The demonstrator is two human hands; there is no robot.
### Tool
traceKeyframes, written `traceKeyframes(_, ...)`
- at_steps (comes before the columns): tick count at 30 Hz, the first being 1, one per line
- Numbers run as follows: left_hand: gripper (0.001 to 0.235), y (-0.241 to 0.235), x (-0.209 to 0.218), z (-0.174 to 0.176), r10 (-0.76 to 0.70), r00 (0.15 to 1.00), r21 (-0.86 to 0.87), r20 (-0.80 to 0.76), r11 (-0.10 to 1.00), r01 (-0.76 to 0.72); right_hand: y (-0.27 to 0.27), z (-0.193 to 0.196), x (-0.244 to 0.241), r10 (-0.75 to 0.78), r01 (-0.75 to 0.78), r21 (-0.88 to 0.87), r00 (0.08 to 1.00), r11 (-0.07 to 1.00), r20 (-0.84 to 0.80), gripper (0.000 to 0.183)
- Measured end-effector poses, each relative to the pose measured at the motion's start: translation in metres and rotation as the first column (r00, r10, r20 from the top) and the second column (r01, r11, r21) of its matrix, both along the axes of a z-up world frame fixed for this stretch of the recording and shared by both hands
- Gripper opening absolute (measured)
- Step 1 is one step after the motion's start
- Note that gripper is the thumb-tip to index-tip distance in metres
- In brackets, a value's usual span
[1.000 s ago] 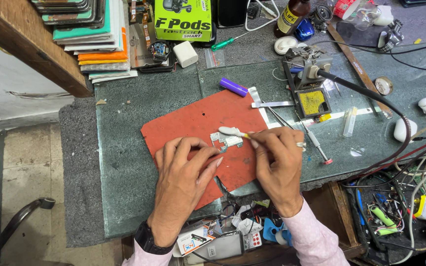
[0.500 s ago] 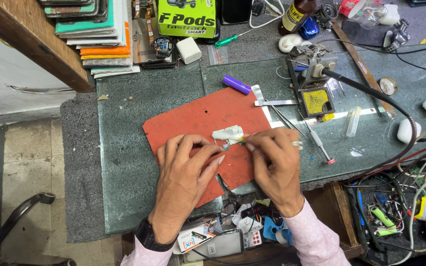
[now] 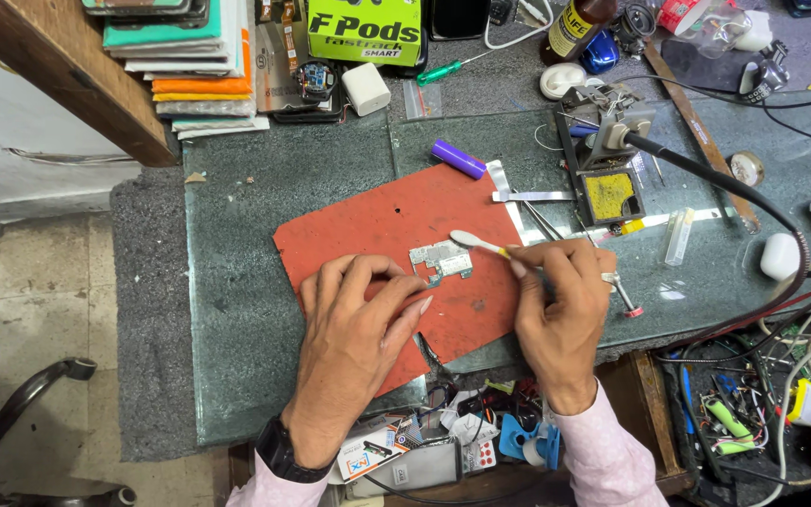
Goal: The person uses a toothbrush to scrub a small electronic component placed on a red mat. The person repeatedly scrubs the same area of the component with the toothbrush throughout the clip.
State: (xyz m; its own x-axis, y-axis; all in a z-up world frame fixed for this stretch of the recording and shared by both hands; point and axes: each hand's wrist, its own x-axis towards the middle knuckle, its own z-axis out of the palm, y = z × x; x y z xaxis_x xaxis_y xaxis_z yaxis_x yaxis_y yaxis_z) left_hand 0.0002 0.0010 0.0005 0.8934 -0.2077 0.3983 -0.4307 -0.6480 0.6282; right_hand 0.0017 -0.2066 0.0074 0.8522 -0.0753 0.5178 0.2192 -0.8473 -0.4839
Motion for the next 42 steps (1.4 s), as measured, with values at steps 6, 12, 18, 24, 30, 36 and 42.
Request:
traceKeyframes(6, 0.021, -0.0002, 0.0006, -0.0007, -0.004, 1.0, -0.007, -0.011, 1.0, 0.004, -0.0022, -0.0052, 0.0014, 0.08, -0.079, 0.058, 0.997, 0.995, -0.014, 0.01)
traceKeyframes(12, 0.02, 0.0003, 0.0004, -0.0003, 0.0, 1.0, -0.001, -0.011, 1.0, 0.0, -0.0022, -0.0038, 0.0019, 0.134, -0.131, 0.07, 0.99, 0.989, -0.037, 0.01)
traceKeyframes(18, 0.019, 0.0013, 0.0001, -0.0005, -0.001, 1.0, 0.002, -0.005, 1.0, 0.001, -0.0012, -0.0022, 0.0017, 0.199, -0.173, 0.218, 0.974, 0.961, -0.106, 0.01)
traceKeyframes(24, 0.019, 0.001, 0.0, -0.0006, 0.0, 1.0, 0.003, -0.006, 1.0, 0.0, -0.0014, -0.0024, 0.0021, 0.157, -0.153, 0.089, 0.987, 0.984, -0.037, 0.01)
traceKeyframes(30, 0.02, 0.0005, 0.0001, -0.0012, -0.004, 1.0, 0.003, -0.004, 1.0, 0.004, -0.0021, -0.0037, 0.0022, 0.099, -0.099, 0.011, 0.995, 0.995, -0.011, 0.01)
traceKeyframes(36, 0.02, 0.0002, 0.0002, -0.0017, -0.007, 1.0, -0.002, -0.009, 1.0, 0.007, -0.001, -0.0051, 0.0013, 0.055, -0.024, 0.234, 0.99, 0.972, -0.127, 0.01)
traceKeyframes(42, 0.02, 0.0003, 0.0002, -0.0014, -0.003, 1.0, -0.002, -0.005, 1.0, 0.003, -0.0009, -0.0032, 0.0015, 0.037, -0.037, 0.02, 0.999, 0.999, 0.001, 0.012)
